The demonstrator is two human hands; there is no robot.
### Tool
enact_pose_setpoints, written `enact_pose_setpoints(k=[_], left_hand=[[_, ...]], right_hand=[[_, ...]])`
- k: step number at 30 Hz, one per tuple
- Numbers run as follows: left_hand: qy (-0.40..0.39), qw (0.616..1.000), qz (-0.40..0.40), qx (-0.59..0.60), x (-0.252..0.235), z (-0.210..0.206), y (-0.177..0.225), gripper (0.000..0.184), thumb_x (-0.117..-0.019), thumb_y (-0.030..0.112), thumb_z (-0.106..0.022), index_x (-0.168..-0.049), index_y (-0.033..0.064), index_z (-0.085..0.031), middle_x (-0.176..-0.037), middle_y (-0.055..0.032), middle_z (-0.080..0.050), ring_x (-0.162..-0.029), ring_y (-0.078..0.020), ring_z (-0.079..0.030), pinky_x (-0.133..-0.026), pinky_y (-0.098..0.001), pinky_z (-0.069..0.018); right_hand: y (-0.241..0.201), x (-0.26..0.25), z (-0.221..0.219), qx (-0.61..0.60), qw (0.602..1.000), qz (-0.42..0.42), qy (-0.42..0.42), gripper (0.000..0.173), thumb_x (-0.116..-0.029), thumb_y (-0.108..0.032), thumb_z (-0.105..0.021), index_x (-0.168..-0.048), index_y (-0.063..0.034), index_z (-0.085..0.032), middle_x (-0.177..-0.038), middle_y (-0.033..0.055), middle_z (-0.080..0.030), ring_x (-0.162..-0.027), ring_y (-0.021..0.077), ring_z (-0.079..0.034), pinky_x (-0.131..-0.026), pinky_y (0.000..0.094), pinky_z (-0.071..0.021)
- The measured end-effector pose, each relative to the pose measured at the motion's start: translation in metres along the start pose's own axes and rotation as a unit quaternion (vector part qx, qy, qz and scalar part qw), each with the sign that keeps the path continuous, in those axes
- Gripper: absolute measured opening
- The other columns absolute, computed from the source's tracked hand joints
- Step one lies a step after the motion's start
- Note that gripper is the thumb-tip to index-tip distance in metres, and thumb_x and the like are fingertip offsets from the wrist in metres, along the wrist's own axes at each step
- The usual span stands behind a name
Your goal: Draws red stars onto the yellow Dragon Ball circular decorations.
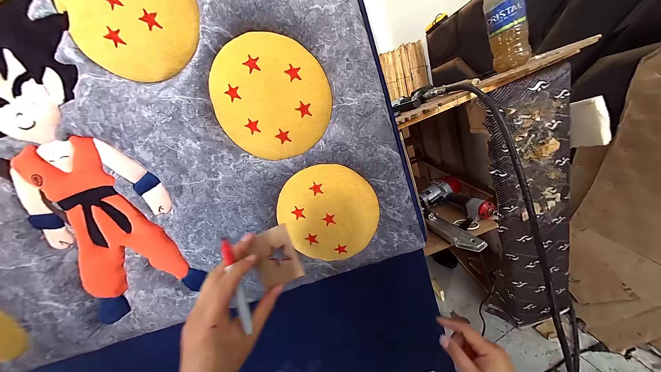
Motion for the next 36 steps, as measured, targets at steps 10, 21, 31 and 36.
enact_pose_setpoints(k=[10, 21, 31, 36], left_hand=[[-0.008, 0.993, 0.056, -0.105, 0.019, 0.019, -0.035, 0.06, -0.0867, 0.032, -0.079, -0.131, -0.0023, -0.058, -0.145, -0.0254, -0.056, -0.124, -0.0362, -0.063, -0.099, -0.051, -0.0542], [-0.047, 0.998, -0.002, -0.041, -0.053, -0.042, -0.009, 0.054, -0.0888, 0.023, -0.08, -0.136, 0.0064, -0.06, -0.153, -0.0176, -0.052, -0.101, -0.0282, -0.071, -0.076, -0.0448, -0.0608], [-0.05, 0.996, -0.065, -0.03, -0.076, -0.111, 0.033, 0.054, -0.0881, 0.024, -0.081, -0.136, 0.0106, -0.06, -0.153, -0.0157, -0.053, -0.108, -0.034, -0.072, -0.075, -0.0507, -0.062], [-0.066, 0.995, -0.075, -0.029, -0.083, -0.125, 0.04, 0.055, -0.0912, 0.022, -0.078, -0.141, 0.0122, -0.057, -0.159, -0.0138, -0.046, -0.082, -0.0225, -0.071, -0.063, -0.0391, -0.0583]], right_hand=[[0.035, 0.034, 0.025, 0.03, 0.999, -0.009, 0.009, 0.029, -0.0979, -0.024, -0.068, -0.122, -0.0098, -0.073, -0.067, -0.005, -0.062, -0.052, 0.0036, -0.053, -0.049, 0.0245, -0.047], [-0.007, 0.003, 0.069, 0.068, 0.992, 0.064, 0.089, 0.034, -0.0996, -0.036, -0.063, -0.123, -0.0141, -0.073, -0.071, -0.0094, -0.064, -0.053, -0.0011, -0.052, -0.048, 0.0192, -0.0462], [-0.125, -0.104, 0.031, 0.156, 0.96, 0.216, 0.08, 0.059, -0.0932, -0.041, -0.073, -0.143, -0.0116, -0.059, -0.096, 0.0025, -0.068, -0.069, 0.0132, -0.059, -0.058, 0.034, -0.0533], [-0.213, -0.162, -0.003, 0.18, 0.932, 0.311, 0.042, 0.082, -0.0885, -0.045, -0.079, -0.156, -0.0147, -0.045, -0.105, 0.005, -0.067, -0.077, 0.0182, -0.063, -0.064, 0.0382, -0.0563]])
Point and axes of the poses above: each hand's wrist, its own x-axis away from the middle knuckle, its own z-axis out of the back of the hand, y = z × x, the point moved 10 cm from there along -x, towards the middle knuckle
